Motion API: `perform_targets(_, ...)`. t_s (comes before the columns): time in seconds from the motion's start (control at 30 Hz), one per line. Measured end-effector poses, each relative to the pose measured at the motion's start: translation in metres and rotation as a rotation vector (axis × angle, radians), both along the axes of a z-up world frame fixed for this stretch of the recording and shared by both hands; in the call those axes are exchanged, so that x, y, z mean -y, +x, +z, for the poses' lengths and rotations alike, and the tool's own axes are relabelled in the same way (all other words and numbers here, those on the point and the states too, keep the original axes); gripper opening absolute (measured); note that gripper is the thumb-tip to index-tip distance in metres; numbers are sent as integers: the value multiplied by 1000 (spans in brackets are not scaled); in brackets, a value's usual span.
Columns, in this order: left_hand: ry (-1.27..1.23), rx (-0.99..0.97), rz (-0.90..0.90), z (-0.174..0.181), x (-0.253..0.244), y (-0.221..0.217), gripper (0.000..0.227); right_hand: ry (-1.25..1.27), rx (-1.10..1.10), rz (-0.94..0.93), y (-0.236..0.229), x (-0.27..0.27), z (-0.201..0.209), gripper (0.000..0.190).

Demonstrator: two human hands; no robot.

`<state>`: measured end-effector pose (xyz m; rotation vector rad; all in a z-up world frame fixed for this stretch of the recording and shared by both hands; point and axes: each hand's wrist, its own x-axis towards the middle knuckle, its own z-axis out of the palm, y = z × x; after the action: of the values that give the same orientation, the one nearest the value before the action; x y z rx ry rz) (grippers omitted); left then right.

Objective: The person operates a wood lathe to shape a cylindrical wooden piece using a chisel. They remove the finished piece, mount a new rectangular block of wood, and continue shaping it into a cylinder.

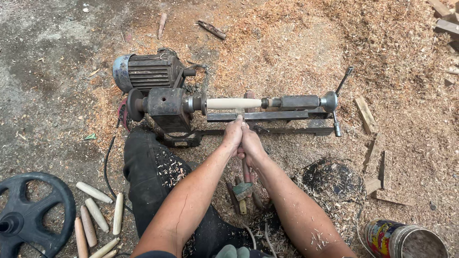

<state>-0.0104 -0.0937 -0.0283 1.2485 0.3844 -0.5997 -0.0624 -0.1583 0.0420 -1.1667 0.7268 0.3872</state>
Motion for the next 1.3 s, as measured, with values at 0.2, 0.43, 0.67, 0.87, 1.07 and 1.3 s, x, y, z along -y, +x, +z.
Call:
perform_targets(0.2, 57, -83, -84, 23, 12, -5, 52, -12, -74, 9, 0, 21, 8, 43)
perform_targets(0.43, -21, -95, -144, 39, 31, -8, 53, 37, -91, 44, -2, 53, 16, 41)
perform_targets(0.67, -26, -25, -179, 26, 56, -8, 53, 44, -121, 218, 1, 95, 29, 45)
perform_targets(0.87, -125, -94, -115, 16, 59, -7, 51, 60, -126, 217, 5, 98, 24, 45)
perform_targets(1.07, -91, -95, -95, 26, 54, -8, 50, 45, -132, 149, 5, 86, 18, 43)
perform_targets(1.3, 7, -99, -98, 36, 37, -10, 51, -23, -81, 44, 3, 55, 11, 40)
